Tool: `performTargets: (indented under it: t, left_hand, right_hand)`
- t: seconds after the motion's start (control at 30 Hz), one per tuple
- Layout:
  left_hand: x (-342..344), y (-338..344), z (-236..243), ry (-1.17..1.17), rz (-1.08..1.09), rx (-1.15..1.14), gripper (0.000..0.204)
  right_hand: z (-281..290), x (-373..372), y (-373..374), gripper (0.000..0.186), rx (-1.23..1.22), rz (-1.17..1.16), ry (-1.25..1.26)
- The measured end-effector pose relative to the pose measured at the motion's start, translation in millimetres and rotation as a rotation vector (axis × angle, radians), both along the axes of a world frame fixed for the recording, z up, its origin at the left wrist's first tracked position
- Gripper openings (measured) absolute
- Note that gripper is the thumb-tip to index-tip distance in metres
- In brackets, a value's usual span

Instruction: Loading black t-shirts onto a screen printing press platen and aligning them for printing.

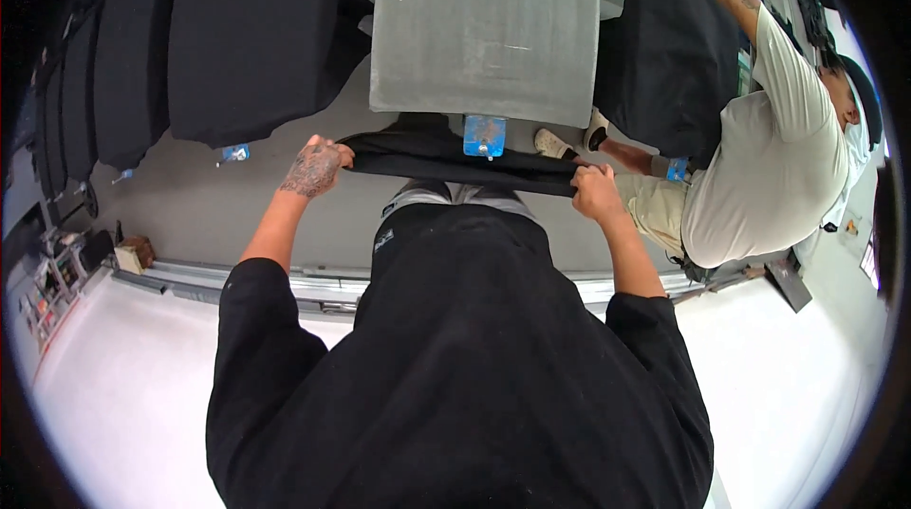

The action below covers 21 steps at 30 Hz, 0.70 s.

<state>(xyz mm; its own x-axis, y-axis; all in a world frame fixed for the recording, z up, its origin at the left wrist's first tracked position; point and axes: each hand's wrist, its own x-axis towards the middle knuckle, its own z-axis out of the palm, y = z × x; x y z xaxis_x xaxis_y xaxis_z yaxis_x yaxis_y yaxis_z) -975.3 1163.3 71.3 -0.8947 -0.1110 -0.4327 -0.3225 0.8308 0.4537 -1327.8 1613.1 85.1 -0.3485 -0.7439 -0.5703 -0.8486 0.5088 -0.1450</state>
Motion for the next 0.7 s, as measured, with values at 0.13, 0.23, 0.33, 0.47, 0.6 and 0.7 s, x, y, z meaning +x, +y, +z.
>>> performTargets:
  t: [0.13,0.23,0.33,0.47,0.6,0.7]
  left_hand:
    - [-41,-28,13,0.165,-0.172,-0.027,0.029]
    - [-73,-40,28,0.320,-0.142,0.035,0.025]
    - [-100,-47,62,0.298,-0.216,0.178,0.021]
    - [-109,-134,59,0.249,0.082,-0.005,0.023]
    - [-156,-126,88,0.361,0.151,0.021,0.022]
    - [-179,-85,98,-0.045,-0.037,0.156,0.023]
  right_hand:
    - [4,-31,6,0.019,-0.181,-0.023,-0.014]
    - [41,-74,-22,0.018,-0.240,-0.161,0.105]
    - [68,-103,-54,0.016,-0.441,-0.214,0.232]
    - [58,-70,-87,0.017,-0.433,-0.166,-0.012]
    - [57,-91,-85,0.016,-0.486,-0.242,-0.155]
    - [79,-162,-87,0.017,-0.483,-0.465,0.091]
